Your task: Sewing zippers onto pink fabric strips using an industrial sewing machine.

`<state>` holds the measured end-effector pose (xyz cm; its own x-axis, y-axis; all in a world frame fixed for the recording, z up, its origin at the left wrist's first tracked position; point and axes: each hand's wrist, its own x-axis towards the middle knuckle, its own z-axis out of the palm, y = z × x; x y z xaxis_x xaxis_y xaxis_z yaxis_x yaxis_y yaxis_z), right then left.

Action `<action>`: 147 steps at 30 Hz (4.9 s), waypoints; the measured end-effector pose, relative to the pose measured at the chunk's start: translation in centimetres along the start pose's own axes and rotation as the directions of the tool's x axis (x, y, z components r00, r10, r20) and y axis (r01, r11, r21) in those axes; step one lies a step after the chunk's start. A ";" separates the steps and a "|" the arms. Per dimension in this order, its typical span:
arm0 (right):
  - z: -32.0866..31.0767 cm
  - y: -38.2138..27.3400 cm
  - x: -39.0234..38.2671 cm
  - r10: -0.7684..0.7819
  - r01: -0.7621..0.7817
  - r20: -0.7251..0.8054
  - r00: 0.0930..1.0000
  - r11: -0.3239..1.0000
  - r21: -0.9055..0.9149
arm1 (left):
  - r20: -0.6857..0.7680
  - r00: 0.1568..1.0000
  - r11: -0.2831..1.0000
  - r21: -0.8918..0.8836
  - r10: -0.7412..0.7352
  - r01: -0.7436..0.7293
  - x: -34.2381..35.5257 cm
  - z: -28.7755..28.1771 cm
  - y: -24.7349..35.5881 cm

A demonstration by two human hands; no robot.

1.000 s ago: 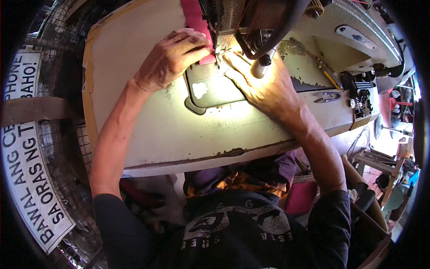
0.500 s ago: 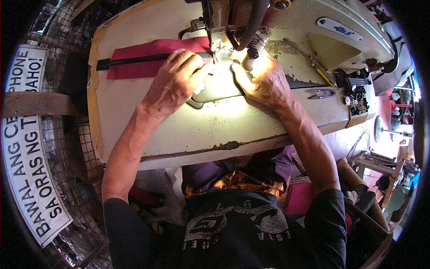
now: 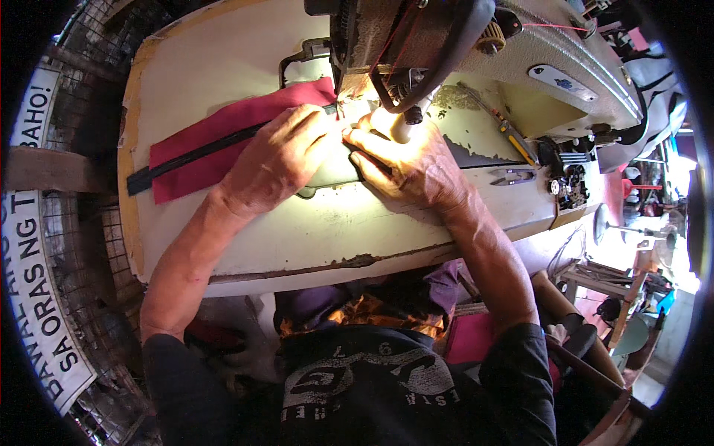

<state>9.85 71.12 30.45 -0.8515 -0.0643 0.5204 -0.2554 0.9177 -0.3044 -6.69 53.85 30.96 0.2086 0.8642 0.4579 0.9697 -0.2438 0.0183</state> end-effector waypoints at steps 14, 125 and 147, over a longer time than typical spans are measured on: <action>0.0 -0.1 -0.1 -0.017 0.022 0.075 0.997 0.997 -0.072 | 0.013 0.999 0.987 -0.153 -0.053 0.054 -0.9 0.3 -1.2; -7.7 2.5 -16.8 0.351 -0.766 -0.727 0.590 0.528 -0.367 | 0.205 0.903 0.855 -0.450 0.378 -0.256 4.0 -30.8 17.8; -7.7 2.7 -16.8 0.334 -0.761 -0.734 0.591 0.534 -0.370 | 0.322 0.872 0.913 -0.050 -0.369 0.405 2.9 -30.0 23.9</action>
<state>26.96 77.68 27.03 -0.2523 0.5561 0.7919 0.6805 0.6837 -0.2634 13.27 37.33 59.34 -0.1348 0.9852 0.1062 0.9634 0.1053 0.2464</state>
